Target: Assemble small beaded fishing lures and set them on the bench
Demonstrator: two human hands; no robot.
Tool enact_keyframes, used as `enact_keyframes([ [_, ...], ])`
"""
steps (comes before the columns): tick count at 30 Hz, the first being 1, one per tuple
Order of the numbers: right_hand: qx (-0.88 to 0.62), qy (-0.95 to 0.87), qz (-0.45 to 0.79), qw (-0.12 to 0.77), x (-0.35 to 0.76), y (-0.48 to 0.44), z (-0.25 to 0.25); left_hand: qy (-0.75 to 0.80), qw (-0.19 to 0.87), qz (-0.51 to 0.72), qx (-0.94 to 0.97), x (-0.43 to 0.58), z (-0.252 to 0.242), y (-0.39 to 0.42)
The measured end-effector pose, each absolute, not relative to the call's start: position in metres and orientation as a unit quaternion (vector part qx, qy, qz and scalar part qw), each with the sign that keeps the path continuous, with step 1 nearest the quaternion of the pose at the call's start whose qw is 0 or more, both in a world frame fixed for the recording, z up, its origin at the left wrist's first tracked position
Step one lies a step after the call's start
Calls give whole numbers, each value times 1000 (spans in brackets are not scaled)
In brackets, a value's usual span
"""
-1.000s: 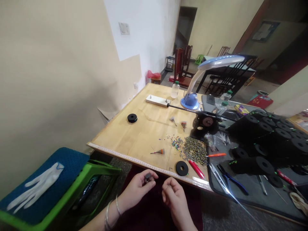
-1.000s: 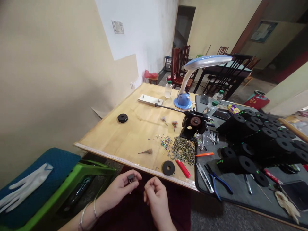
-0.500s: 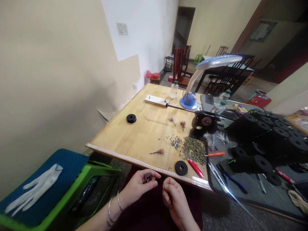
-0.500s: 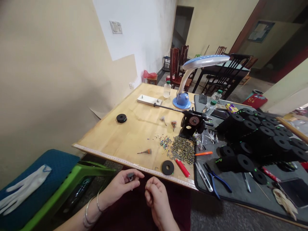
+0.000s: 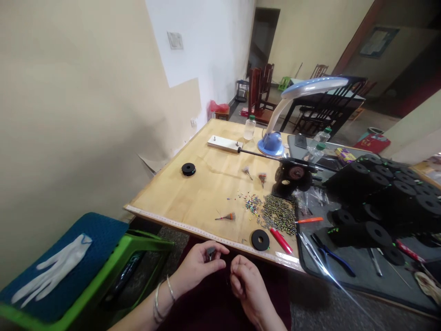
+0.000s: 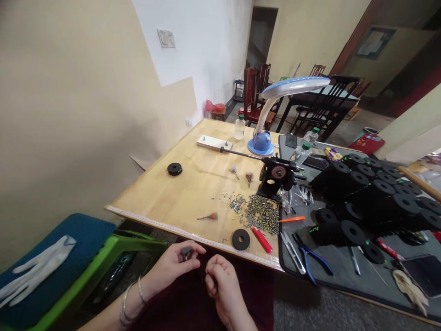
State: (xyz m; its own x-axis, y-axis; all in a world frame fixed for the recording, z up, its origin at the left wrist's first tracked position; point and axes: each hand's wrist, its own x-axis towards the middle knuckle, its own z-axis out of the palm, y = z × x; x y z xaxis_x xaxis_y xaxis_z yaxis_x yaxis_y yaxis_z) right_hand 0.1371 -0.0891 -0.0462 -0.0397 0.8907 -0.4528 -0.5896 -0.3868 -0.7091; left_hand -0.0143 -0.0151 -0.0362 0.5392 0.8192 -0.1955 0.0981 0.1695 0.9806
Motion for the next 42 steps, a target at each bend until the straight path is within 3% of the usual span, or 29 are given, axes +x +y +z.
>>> enact_keyframes([
  [5,-505,-223,685,475,139,-88,-43,394,617,261,629,-10,-24,-14],
  [12,-611,-408,448,508,159,-92,-26,430,560,264,657,-9,-15,-16],
  [18,-529,-381,585,482,148,-83,-24,432,476,257,722,-6,-2,-22],
  [23,-558,-421,566,436,147,-78,-36,411,426,221,775,-10,2,-18],
  [31,-566,-278,579,517,157,-78,-52,503,151,155,837,-29,-2,55],
  [36,-539,-214,592,560,156,-79,-55,479,55,174,859,-26,1,66],
  [38,-535,-199,590,571,155,-80,-55,466,51,201,860,-15,3,59],
  [42,-540,-180,585,577,155,-80,-53,434,157,188,867,16,-4,47],
])
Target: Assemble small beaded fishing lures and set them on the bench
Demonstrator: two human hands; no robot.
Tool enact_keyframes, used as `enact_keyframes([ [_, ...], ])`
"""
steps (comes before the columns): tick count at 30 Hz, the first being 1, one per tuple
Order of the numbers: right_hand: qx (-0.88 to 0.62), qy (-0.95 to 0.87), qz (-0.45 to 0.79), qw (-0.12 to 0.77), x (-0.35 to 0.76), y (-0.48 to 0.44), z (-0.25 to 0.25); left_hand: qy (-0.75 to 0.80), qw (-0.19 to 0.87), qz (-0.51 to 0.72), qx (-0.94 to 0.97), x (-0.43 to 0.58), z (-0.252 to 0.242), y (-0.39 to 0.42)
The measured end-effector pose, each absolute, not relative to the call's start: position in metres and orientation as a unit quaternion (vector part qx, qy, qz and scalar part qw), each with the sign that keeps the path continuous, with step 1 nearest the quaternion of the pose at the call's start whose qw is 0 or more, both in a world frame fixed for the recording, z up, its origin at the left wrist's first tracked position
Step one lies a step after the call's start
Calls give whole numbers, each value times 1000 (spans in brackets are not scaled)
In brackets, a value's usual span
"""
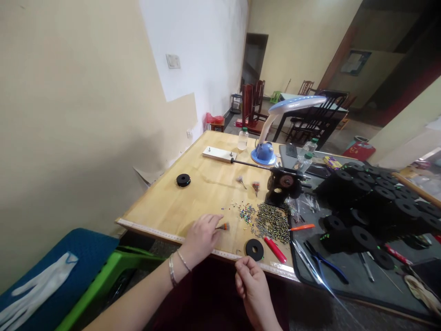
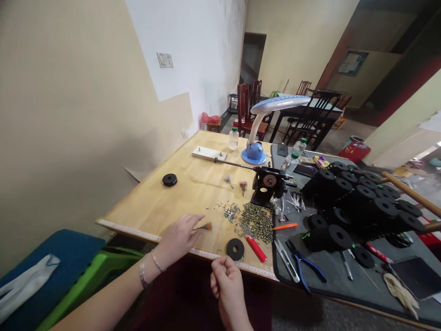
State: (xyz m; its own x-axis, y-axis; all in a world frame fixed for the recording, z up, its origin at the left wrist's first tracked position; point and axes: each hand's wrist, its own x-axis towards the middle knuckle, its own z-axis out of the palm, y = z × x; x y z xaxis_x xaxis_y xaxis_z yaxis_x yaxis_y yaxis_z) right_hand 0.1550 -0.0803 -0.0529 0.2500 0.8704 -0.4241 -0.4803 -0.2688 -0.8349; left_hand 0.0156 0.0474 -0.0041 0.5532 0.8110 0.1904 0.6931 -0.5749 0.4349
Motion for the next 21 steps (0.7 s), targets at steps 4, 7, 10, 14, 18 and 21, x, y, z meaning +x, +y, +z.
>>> enact_keyframes([
  [4,-544,-188,581,575,157,-83,-51,455,199,161,853,37,-18,49],
  [7,-547,-193,575,577,160,-85,-53,453,220,166,848,40,-21,52],
  [10,-541,-190,566,592,162,-85,-55,448,262,187,834,34,-17,47],
  [14,-535,-194,556,607,161,-84,-55,418,496,246,720,19,-12,24],
  [18,-540,-214,553,598,155,-84,-53,417,706,222,527,9,-12,-6],
  [21,-549,-225,564,574,149,-85,-53,413,768,223,436,9,-15,-21],
])
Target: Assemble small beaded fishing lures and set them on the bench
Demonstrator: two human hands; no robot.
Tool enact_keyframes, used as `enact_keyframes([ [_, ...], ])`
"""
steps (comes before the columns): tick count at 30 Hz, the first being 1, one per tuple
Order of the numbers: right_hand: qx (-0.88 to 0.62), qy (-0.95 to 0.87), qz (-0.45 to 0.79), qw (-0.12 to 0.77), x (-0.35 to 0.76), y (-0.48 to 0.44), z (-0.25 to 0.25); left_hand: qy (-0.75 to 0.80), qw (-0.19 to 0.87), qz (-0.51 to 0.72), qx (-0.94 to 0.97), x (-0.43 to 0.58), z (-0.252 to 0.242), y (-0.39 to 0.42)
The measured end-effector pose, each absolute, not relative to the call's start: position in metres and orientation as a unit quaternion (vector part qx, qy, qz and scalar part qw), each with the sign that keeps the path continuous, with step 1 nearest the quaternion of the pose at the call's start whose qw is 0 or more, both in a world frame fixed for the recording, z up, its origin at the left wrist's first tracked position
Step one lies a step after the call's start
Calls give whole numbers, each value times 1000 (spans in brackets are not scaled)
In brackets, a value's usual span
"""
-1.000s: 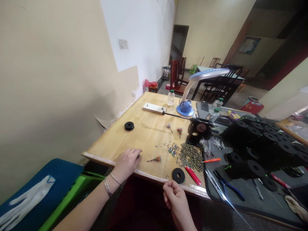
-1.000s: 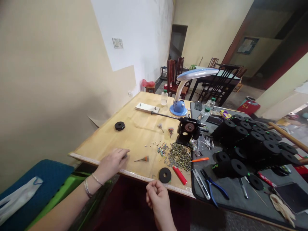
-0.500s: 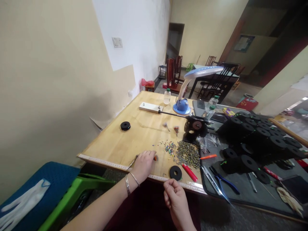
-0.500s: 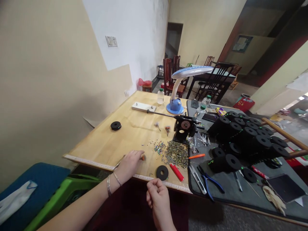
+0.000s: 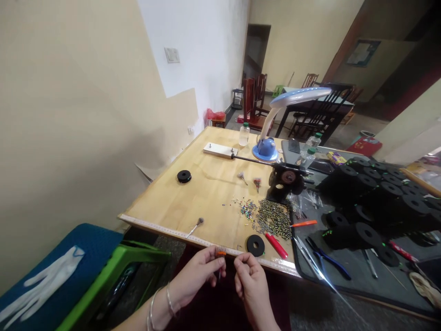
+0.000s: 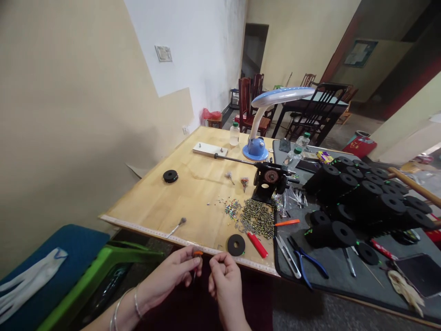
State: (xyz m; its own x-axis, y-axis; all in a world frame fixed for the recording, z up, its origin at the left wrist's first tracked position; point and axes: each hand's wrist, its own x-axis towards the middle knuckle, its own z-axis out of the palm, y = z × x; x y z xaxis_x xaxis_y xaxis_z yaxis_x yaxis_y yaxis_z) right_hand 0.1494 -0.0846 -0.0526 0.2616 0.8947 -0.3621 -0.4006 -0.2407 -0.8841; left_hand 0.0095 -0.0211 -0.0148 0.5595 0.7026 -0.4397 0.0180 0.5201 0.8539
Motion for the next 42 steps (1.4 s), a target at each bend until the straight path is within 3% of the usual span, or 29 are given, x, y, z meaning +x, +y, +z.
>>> enact_keyframes([
  [9,-553,-229,593,539,143,-84,-50,392,764,219,464,12,-26,-33],
  [24,-536,-228,587,562,141,-85,-58,381,809,235,381,14,-32,-37],
  [42,-577,-224,607,498,135,-94,-53,461,685,289,485,12,-42,-38],
])
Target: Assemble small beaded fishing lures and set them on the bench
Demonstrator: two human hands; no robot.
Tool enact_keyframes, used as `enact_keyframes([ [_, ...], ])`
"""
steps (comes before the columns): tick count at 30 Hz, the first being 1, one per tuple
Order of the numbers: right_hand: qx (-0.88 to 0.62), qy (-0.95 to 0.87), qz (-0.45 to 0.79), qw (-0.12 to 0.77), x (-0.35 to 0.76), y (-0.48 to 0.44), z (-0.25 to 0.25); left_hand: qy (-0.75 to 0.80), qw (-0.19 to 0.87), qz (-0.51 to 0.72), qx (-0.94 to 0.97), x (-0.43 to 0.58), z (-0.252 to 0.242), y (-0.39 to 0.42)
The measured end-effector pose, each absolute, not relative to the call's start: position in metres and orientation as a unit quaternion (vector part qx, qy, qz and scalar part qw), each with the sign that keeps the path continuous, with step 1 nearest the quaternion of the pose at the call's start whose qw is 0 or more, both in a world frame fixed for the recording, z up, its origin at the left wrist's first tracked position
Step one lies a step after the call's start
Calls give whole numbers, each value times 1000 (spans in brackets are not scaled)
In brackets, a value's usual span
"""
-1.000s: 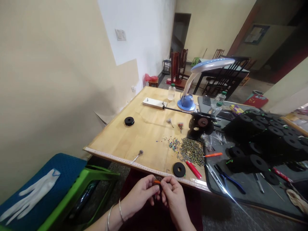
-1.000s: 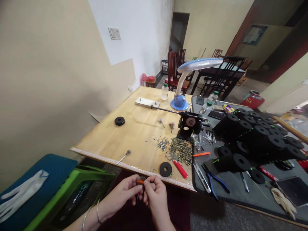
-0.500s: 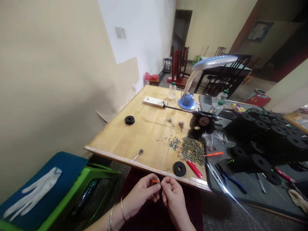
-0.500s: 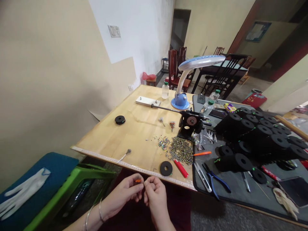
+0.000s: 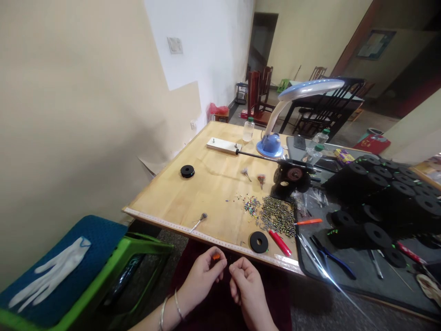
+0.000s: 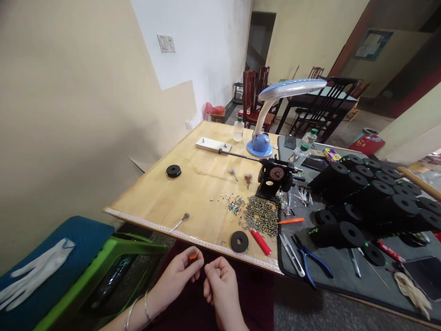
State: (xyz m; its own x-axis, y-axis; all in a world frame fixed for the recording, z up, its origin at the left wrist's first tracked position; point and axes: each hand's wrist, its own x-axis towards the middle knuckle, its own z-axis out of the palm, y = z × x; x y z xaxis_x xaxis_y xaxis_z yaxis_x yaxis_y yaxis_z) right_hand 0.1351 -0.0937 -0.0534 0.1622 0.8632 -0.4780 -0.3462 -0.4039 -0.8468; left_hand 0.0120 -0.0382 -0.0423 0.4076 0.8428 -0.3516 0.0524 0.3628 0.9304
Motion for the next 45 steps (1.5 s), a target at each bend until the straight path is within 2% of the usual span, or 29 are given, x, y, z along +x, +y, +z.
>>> enact_keyframes([
  [11,-575,-226,609,498,133,-92,-51,446,759,278,384,12,-44,-40],
  [33,-565,-208,605,522,135,-89,-58,448,680,252,523,11,-43,-43],
  [45,-575,-220,612,497,134,-93,-54,456,769,263,362,12,-38,-40],
])
